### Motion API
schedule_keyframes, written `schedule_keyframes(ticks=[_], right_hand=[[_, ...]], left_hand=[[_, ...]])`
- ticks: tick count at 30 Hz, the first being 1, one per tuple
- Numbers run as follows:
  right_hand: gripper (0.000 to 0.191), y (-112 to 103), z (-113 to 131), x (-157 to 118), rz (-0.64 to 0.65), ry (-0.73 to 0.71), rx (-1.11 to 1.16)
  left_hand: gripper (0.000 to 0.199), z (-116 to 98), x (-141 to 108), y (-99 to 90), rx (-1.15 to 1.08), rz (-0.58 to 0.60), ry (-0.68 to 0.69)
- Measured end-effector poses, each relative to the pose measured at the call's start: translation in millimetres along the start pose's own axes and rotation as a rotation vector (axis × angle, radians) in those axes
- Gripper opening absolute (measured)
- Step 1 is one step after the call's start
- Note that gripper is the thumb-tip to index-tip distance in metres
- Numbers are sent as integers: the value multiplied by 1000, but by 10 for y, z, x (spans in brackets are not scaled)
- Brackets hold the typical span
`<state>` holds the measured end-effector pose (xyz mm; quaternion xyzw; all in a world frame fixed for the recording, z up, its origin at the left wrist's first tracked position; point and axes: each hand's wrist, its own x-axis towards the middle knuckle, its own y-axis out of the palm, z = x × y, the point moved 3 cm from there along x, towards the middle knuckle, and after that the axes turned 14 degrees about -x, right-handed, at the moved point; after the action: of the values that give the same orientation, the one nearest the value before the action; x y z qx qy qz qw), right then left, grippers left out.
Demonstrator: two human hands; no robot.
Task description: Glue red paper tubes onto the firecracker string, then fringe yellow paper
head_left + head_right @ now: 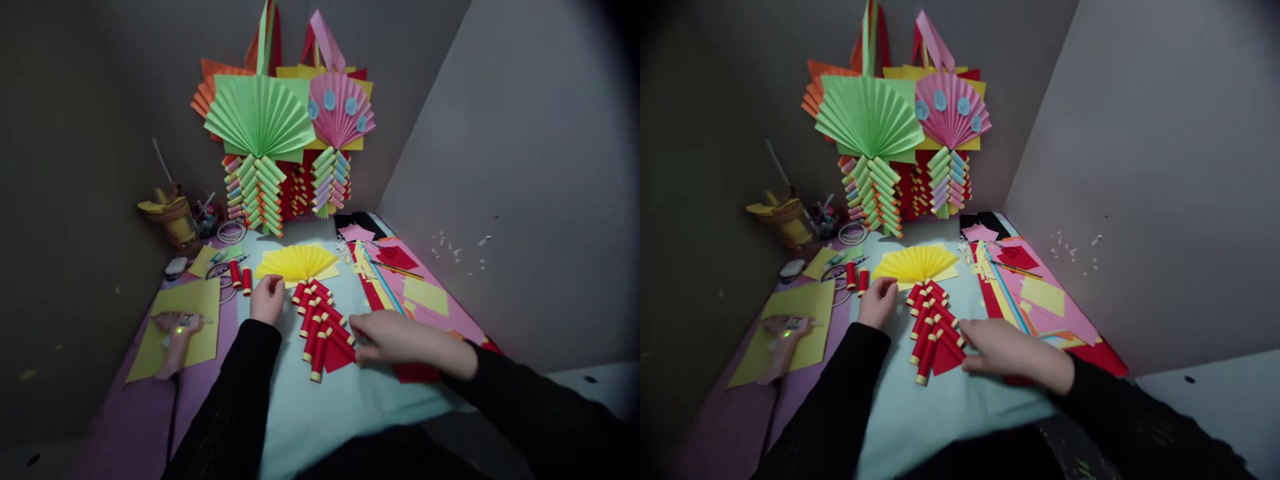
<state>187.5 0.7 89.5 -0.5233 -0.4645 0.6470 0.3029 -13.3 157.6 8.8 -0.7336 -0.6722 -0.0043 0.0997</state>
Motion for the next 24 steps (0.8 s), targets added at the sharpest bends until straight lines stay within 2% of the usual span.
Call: schedule_keyframes(ticks=[3, 5, 7, 9, 13, 16, 18, 21, 24], right_hand=[[29, 344, 81, -123, -59, 75, 182], [24, 510, 119, -121, -89, 111, 248], [17, 621, 119, -80, -128, 164, 281], [12, 666, 86, -21, -173, 197, 285], [8, 532, -47, 127, -261, 242, 229], [10, 320, -152, 274, -316, 253, 154], [11, 214, -224, 381, -363, 255, 109], [10, 199, -329, 530, -388, 233, 117], [10, 279, -425, 627, -383, 190, 174]], left_hand=[[25, 56, -29, 47, 78, 75, -68], [25, 93, -45, 75, 116, 128, -106], [25, 111, -57, 93, 130, 166, -142], [23, 100, -66, 89, 135, 152, -175], [22, 50, -95, 79, 78, 83, -302], [27, 55, -144, 149, -60, 168, -487], [29, 64, -168, 191, -97, 210, -536], [29, 63, -167, 198, -6, 224, -457], [28, 24, -149, 173, 207, 226, -265]])
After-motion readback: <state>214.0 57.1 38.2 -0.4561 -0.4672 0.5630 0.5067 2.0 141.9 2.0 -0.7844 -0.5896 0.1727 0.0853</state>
